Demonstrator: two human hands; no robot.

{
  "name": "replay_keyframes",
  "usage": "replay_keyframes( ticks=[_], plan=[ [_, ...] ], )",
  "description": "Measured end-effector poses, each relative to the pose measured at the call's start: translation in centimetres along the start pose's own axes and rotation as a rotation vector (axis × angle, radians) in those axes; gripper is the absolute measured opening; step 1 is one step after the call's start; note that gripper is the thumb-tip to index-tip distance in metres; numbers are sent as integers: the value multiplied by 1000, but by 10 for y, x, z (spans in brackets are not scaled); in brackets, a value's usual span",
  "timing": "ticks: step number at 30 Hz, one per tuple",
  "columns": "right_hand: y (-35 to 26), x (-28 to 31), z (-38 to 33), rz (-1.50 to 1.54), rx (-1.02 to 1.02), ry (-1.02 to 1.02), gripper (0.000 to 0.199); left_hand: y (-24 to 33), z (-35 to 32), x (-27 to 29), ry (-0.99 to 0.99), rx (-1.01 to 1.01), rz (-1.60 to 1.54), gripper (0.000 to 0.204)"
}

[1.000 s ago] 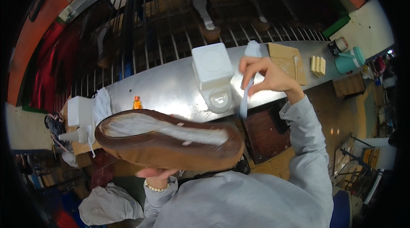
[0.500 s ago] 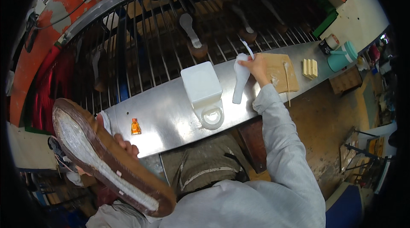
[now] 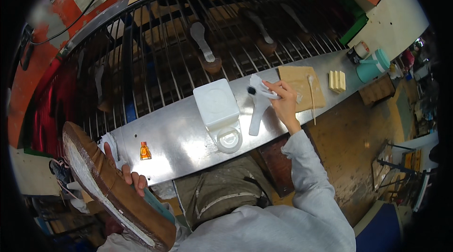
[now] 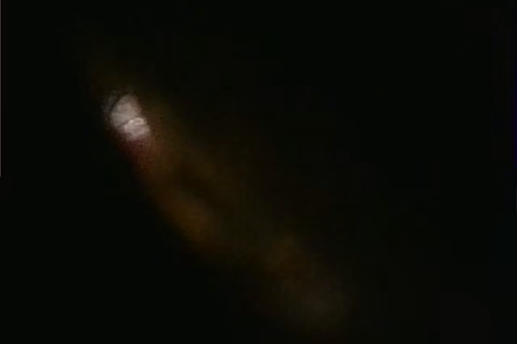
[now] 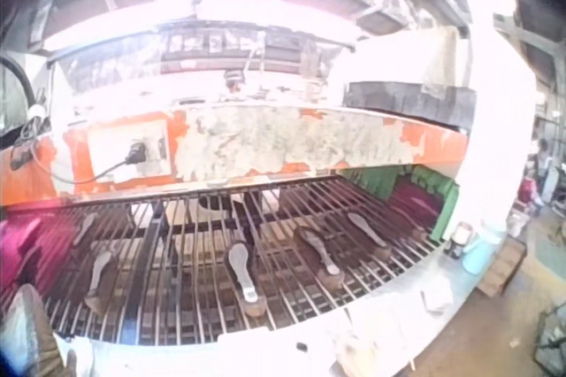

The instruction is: The person applies a white adhesive to the sole of a brown shoe using a small brush. They repeatedly dip the brush into a container and spread the glue along the edge and surface of the sole, rotating the shoe to cover different areas.

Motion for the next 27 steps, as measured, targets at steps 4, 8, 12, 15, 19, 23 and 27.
replay_keyframes(
  ticks=[4, 8, 12, 15, 19, 23, 27],
  plan=[
    [34, -43, -24, 551, -514, -460, 40, 2, 0, -3, -39, 1, 43, 69],
    [24, -47, -48, 919, -641, -712, 42, 5, 0, -5, -104, 18, 30, 68],
    [0, -6, -41, 798, -325, -624, 26, 9, -3, -5, -60, -8, 34, 68],
    [-14, 24, -60, 673, -310, -664, 18, 9, -3, -8, -54, -53, 100, 69],
    [-41, 62, -93, 654, -284, -796, 24, 11, -3, -1, -65, -158, -6, 70],
    [-52, 75, -95, 621, -328, -622, 21, 9, -1, 14, -17, -176, -5, 60],
    [-62, 100, -53, 326, -236, -319, 10, 8, 6, 15, 29, -165, 38, 62]
  ],
)
Point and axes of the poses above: each hand's wrist, its own z-axis towards the middle knuckle, its own x-axis out of the back of the hand, y = z × x, the point moved 10 cm from there along z, towards the middle knuckle, and after that the axes turned 7 degrees about -z, right-handed, at the moved point
